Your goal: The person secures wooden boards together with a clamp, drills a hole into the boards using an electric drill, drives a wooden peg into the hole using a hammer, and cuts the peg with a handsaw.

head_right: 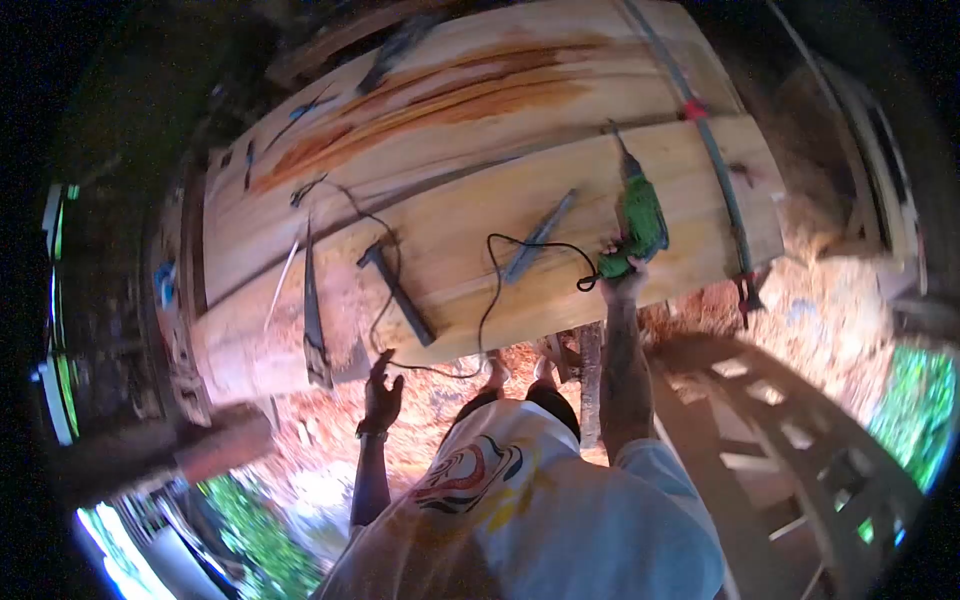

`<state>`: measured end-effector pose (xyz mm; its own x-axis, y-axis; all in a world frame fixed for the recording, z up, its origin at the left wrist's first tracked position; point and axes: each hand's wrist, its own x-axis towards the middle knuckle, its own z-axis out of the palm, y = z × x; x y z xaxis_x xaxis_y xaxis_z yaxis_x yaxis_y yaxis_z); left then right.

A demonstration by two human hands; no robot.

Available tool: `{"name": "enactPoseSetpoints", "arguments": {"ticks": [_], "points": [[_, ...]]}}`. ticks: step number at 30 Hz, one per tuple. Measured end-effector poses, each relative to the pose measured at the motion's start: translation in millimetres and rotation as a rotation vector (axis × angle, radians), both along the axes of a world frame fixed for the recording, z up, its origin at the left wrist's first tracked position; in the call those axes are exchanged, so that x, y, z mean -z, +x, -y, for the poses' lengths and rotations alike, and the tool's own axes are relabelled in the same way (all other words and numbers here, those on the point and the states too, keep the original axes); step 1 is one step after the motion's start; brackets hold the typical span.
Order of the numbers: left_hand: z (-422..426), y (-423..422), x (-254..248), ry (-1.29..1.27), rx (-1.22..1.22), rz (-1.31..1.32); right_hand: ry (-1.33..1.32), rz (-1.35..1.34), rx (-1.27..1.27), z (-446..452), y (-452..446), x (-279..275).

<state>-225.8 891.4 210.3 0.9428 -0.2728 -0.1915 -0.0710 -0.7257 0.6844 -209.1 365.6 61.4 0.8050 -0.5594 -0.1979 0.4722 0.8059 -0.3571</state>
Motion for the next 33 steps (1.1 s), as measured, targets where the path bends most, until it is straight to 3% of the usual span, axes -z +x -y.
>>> {"name": "enactPoseSetpoints", "arguments": {"ticks": [2, 3, 4, 6, 7, 10, 12, 15, 17, 19, 21, 23, 26, 29, 32, 33], "points": [[1.7, -36.3, 5.8, 0.085, 0.088, -0.137, -0.091, -0.101, -0.076, 6.2, -4.2, 2.7], [-9.1, -57.2, 22.1, 0.092, 0.144, -0.221, -0.084, -0.261, -0.123, 22.7, -15.7, 36.8], [-15.8, -76.5, 36.8, 0.163, 0.196, -0.307, -0.054, -0.238, -0.253, 29.8, -22.4, 41.3], [-5.5, -90.5, 16.2, 0.307, 0.274, -0.525, -0.220, -0.264, -0.336, 23.2, -28.1, 24.4], [-24.6, -115.3, 78.6, 0.182, 0.332, -0.394, -0.239, -0.509, -0.363, 15.8, -36.8, 9.0], [-30.0, -145.8, 81.8, 0.110, 0.123, -0.417, -0.328, -0.624, -0.431, 22.2, -64.6, 35.6], [-50.3, -167.2, 87.7, 0.013, 0.058, -0.356, -0.511, -0.773, -0.278, 22.4, -85.9, 72.8], [-108.0, -206.1, 98.0, -0.021, -0.020, -0.406, -0.494, -1.095, -0.150, -61.9, -111.3, 29.8], [-159.8, -240.0, 104.8, -0.011, -0.115, -0.400, -0.555, -1.154, -0.242, -116.9, -148.7, 33.2], [-212.6, -266.0, 105.2, -0.003, -0.159, -0.401, -0.604, -1.204, -0.428, -173.3, -192.2, 46.1], [-275.4, -307.2, 145.0, -0.019, -0.261, -0.396, -0.672, -1.242, -0.663, -232.3, -223.6, 52.0], [-335.5, -343.5, 120.0, 0.048, -0.377, -0.437, -0.750, -1.277, -0.962, -286.9, -252.4, 49.8], [-421.5, -413.9, 135.2, 0.008, -0.649, -0.202, -0.875, -1.254, -1.357, -379.9, -255.7, 34.8], [-482.0, -452.2, 82.7, -0.110, -1.043, -0.355, -1.000, -1.205, -1.626, -464.5, -230.6, 34.1], [-529.5, -518.7, 146.9, -0.112, -1.194, -0.363, -1.092, -1.165, -1.818, -555.5, -186.8, 37.7], [-528.9, -546.4, 189.4, -0.306, -1.382, -0.351, -1.116, -1.157, -1.885, -592.9, -167.0, 41.1]]}}
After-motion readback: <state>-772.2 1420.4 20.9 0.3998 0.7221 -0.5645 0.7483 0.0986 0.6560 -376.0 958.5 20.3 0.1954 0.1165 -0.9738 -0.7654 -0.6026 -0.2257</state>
